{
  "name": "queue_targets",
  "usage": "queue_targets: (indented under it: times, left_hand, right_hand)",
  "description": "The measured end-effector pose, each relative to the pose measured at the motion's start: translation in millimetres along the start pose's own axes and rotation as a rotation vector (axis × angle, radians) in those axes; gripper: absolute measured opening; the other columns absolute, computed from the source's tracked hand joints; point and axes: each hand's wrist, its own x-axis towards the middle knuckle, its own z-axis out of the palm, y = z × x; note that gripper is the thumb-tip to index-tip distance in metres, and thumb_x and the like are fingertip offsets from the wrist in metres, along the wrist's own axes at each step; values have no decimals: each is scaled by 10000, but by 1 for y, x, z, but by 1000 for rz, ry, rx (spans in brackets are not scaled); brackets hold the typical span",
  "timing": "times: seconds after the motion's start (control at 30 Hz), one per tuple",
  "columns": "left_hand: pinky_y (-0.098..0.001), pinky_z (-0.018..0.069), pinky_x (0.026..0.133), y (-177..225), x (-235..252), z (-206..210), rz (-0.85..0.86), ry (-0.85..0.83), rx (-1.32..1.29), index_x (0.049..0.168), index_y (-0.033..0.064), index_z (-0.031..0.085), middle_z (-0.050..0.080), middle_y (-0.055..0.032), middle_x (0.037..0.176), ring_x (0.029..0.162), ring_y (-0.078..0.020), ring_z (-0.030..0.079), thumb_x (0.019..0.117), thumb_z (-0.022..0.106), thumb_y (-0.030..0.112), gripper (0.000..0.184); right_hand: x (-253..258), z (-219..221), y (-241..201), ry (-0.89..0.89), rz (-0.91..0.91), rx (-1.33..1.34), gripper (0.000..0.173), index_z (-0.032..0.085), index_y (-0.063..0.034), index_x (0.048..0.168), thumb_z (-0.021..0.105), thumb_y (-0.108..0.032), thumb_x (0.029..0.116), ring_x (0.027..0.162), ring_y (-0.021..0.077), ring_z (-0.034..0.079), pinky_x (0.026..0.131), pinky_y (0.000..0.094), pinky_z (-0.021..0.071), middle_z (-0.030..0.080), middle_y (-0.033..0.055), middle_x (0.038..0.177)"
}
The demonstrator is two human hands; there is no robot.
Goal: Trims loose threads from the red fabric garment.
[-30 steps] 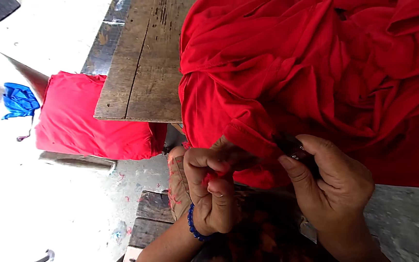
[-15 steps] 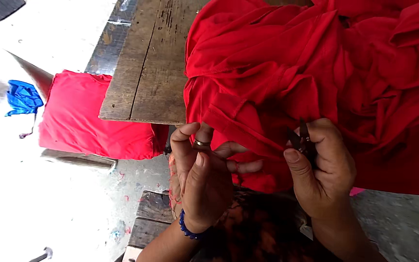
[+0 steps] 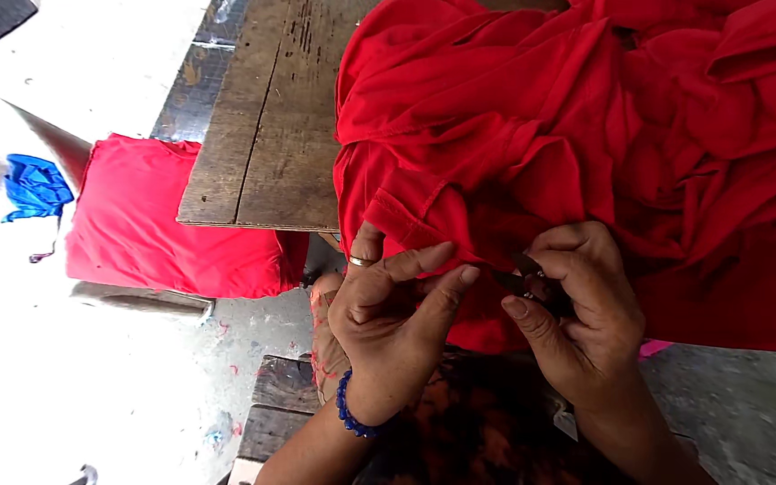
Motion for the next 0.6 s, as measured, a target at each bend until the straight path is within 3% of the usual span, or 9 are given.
queue_targets:
  times: [0.2, 0.37, 0.5, 0.6]
  left_hand:
    - [-226, 591, 870, -3, -1, -6, 91, -55, 46, 959, 117, 754, 674, 29, 1223, 989, -32, 672, 900, 787, 106, 68]
    - [-179, 573, 821, -2, -3, -6, 98, -92, -5, 960, 140, 727, 653, 62, 1152, 939, 7, 644, 915, 779, 149, 69]
    - [-189, 571, 872, -1, -5, -4, 121, -114, 7, 962, 145, 707, 652, 57, 1220, 1010, -2, 645, 916, 781, 163, 89]
    - [-186, 584, 827, 0, -8, -3, 122, -123, -3, 957, 126, 692, 643, 40, 1216, 957, -1, 651, 925, 772, 156, 91]
  right_hand:
    - [-2, -3, -3, -5, -10, -61, 223, 636, -43, 1047, 645, -264, 1015, 983, -34, 525, 824, 86, 458, 512, 23, 1133]
    - [-3, -3, -7, -8, -54, -195, 250, 653, -33, 1022, 655, -283, 1014, 940, -5, 536, 783, 98, 452, 519, 76, 1154]
    - [0, 0, -15, 19, -77, -290, 256, 651, -37, 1046, 632, -292, 1028, 872, 6, 514, 729, 101, 420, 510, 86, 1134]
    - [2, 3, -21, 44, -104, -354, 256, 654, -30, 1067, 628, -282, 1030, 869, 38, 507, 726, 120, 409, 505, 90, 1091]
